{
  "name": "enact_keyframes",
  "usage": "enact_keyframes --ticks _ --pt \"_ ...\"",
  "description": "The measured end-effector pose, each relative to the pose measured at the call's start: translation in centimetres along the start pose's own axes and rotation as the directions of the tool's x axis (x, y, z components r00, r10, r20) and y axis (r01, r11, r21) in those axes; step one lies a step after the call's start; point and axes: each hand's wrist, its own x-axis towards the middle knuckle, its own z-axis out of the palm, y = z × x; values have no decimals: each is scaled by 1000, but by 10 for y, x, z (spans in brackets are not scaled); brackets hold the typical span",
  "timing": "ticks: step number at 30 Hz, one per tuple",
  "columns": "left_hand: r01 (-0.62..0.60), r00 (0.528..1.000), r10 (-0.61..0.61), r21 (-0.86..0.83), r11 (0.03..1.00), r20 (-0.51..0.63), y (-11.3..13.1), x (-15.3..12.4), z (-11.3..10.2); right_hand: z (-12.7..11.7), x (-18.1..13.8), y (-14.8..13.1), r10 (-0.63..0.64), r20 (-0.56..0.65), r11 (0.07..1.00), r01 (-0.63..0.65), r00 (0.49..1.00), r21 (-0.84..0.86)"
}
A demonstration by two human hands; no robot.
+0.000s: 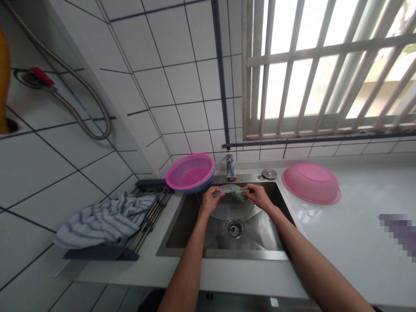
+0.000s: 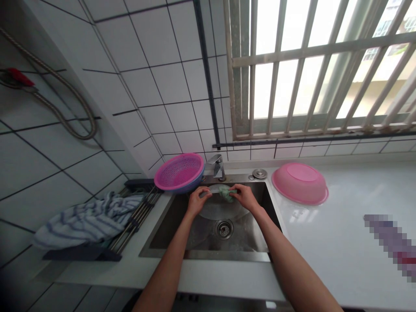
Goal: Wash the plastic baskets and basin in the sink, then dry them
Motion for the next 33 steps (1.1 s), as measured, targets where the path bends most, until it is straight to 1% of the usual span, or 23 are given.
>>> enact_keyframes --ticks 4,6,9,13,15,19,22,25,27,31,33 --pt "80 996 -80 -31 996 -30 -11 2 -3 -2 0 10 36 -7 999 -36 999 14" --pt "91 995 -92 -37 995 -33 -14 3 -5 -2 1 11 35 -23 999 -35 999 6" --pt "95 995 -95 10 995 16 -14 2 -6 -2 0 6 12 -31 1000 -12 999 -23" --pt "117 984 -133 131 984 116 -6 -3 -3 3 -4 -12 -17 37 998 19 999 -60" --pt "91 981 -113 137 986 160 -1 -6 2 6 -5 -24 -47 69 995 53 996 -85" --pt "16 974 -49 147 989 220 7 -9 12 9 -7 -39 -142 80 981 151 987 -124" --pt "-11 976 -20 142 990 216 10 -8 12 5 -6 -35 -136 99 981 148 986 -128" --pt "-21 980 -5 130 991 198 13 -7 9 2 -5 -26 -61 107 991 72 992 -108" --pt "-30 980 5 125 992 200 15 -8 10 3 -5 -24 -38 98 994 48 994 -103" --pt "-57 968 32 95 994 248 20 -9 14 9 -6 -29 -119 120 985 133 986 -113" --pt "-50 971 26 97 994 237 20 -8 13 9 -6 -30 -125 127 985 139 984 -106"
